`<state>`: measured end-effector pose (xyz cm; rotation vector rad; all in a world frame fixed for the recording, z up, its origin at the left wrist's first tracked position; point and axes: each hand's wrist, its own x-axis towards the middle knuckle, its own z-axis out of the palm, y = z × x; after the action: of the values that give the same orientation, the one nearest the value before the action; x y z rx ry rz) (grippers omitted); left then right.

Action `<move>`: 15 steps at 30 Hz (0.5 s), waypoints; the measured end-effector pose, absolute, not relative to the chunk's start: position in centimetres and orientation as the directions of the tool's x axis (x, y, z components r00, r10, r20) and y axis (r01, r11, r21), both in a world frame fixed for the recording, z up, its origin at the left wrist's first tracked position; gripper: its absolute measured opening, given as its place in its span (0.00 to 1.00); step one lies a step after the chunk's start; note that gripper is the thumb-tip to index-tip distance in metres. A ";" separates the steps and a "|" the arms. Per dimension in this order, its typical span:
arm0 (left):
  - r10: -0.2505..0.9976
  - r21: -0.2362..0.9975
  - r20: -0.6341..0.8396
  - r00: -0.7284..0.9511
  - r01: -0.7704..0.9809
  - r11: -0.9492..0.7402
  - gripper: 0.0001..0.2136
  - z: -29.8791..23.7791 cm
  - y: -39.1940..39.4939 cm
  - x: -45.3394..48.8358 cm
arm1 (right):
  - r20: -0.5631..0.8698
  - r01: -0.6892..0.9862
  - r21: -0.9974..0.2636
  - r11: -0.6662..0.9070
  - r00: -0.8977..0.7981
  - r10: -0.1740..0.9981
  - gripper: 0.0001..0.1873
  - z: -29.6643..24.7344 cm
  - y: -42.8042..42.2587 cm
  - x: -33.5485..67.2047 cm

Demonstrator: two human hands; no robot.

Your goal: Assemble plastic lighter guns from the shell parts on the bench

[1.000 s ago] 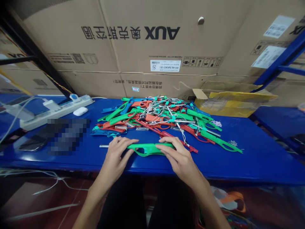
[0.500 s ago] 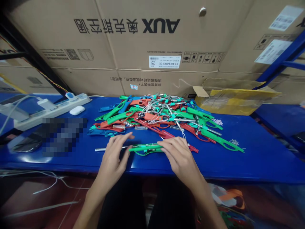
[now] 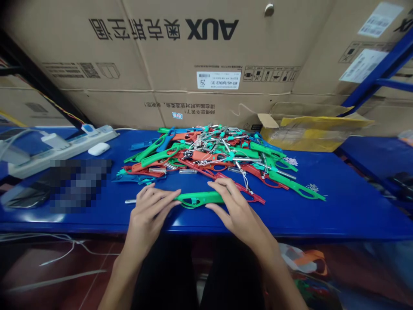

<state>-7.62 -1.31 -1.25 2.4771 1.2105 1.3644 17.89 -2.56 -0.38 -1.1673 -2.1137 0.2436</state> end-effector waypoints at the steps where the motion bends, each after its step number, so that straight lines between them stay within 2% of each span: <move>1: 0.669 0.433 0.690 0.275 0.584 -0.687 0.15 -1.4 -1.2 -7.7 | 0.512 0.668 -0.460 0.584 -0.338 0.790 0.25 -0.5 -2.5 18.0; 7: 0.782 0.623 0.615 0.101 0.547 -0.560 0.08 -1.4 -1.1 -8.2 | 0.611 0.671 -0.441 0.596 -0.263 0.747 0.21 -0.4 -2.1 18.1; 12: 0.856 0.707 0.515 0.046 0.543 -0.454 0.08 -0.9 -1.2 -8.0 | 0.595 0.665 -0.472 0.578 -0.243 0.766 0.14 -0.3 -2.3 18.1; 15: 0.877 0.704 0.475 0.072 0.567 -0.428 0.11 -0.7 -1.2 -7.9 | 0.594 0.674 -0.461 0.578 -0.250 0.765 0.13 -0.3 -2.4 18.0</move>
<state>-7.86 -1.24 -0.65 2.0227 1.4396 1.2929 17.96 -2.39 -0.31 -1.1492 -1.9864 0.1408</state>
